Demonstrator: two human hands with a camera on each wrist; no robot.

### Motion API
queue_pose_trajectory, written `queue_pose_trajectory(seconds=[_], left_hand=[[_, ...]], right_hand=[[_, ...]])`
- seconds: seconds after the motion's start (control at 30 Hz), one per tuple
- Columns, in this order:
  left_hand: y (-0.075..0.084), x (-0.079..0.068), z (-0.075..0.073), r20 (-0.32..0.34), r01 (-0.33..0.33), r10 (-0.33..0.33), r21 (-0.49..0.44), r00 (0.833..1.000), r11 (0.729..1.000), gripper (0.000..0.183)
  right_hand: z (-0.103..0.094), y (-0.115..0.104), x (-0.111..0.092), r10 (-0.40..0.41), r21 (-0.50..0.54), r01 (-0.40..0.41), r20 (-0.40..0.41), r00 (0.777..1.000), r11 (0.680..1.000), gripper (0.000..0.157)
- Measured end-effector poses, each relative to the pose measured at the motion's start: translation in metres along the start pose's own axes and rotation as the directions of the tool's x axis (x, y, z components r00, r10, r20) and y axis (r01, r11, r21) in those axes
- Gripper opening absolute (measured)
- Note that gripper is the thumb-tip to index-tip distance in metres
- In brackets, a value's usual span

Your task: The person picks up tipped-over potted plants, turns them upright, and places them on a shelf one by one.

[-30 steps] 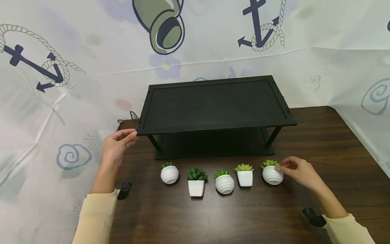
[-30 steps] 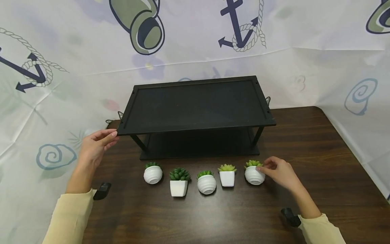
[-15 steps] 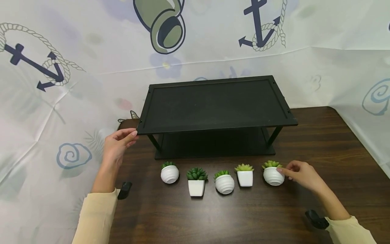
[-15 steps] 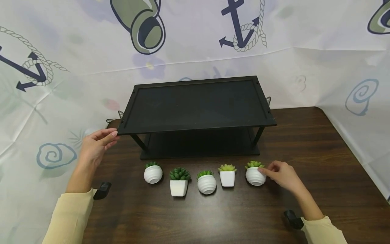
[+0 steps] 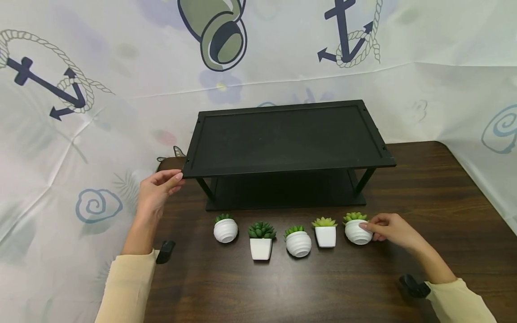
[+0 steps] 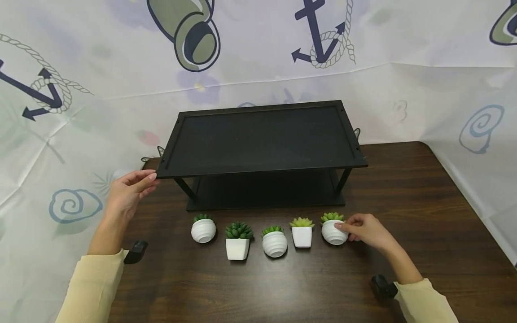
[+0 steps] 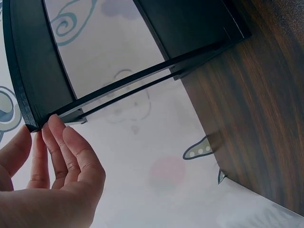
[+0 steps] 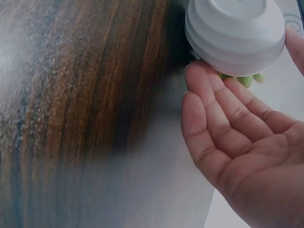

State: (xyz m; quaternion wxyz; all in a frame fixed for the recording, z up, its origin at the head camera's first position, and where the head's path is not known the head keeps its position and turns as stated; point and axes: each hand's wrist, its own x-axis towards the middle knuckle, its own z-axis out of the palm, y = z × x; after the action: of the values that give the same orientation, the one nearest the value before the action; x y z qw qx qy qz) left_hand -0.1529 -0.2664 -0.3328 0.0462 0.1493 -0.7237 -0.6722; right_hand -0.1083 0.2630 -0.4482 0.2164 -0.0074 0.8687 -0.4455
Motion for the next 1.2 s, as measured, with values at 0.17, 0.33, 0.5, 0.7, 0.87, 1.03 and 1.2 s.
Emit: queue_pose_trajectory(seconds=[0.17,0.33,0.5,0.7,0.87,1.03,1.2], left_hand=[[0.001,0.0,0.0,0.004,0.001,-0.001,0.002,1.0,1.0,0.018],[0.001,0.0,-0.001,0.001,-0.002,0.002,0.0,1.0,1.0,0.017],[0.002,0.0,-0.001,-0.002,-0.005,0.005,0.001,1.0,1.0,0.02],[0.001,0.0,0.0,-0.006,0.001,-0.001,0.027,1.0,1.0,0.024],[0.001,0.002,0.0,-0.004,-0.005,0.005,0.02,1.0,1.0,0.021],[0.0,0.003,0.0,0.0,-0.018,0.018,0.004,1.0,1.0,0.017],[0.0,0.002,-0.001,-0.003,-0.018,0.018,0.003,1.0,1.0,0.014]], right_hand=[[-0.001,0.002,0.004,-0.064,0.012,0.064,0.01,0.998,0.998,0.043],[-0.002,0.001,0.008,-0.079,0.007,0.079,0.017,0.997,0.997,0.044],[-0.004,-0.002,0.01,-0.066,0.011,0.066,0.043,0.997,0.998,0.045],[-0.005,-0.004,0.013,-0.056,0.051,0.05,0.115,0.992,0.997,0.042],[-0.005,-0.002,0.017,-0.05,0.074,0.04,0.136,0.989,0.996,0.043],[-0.006,0.0,0.019,-0.038,0.045,0.033,0.11,0.993,0.998,0.052],[-0.006,0.002,0.019,-0.076,0.021,0.075,0.091,0.993,0.997,0.057]])
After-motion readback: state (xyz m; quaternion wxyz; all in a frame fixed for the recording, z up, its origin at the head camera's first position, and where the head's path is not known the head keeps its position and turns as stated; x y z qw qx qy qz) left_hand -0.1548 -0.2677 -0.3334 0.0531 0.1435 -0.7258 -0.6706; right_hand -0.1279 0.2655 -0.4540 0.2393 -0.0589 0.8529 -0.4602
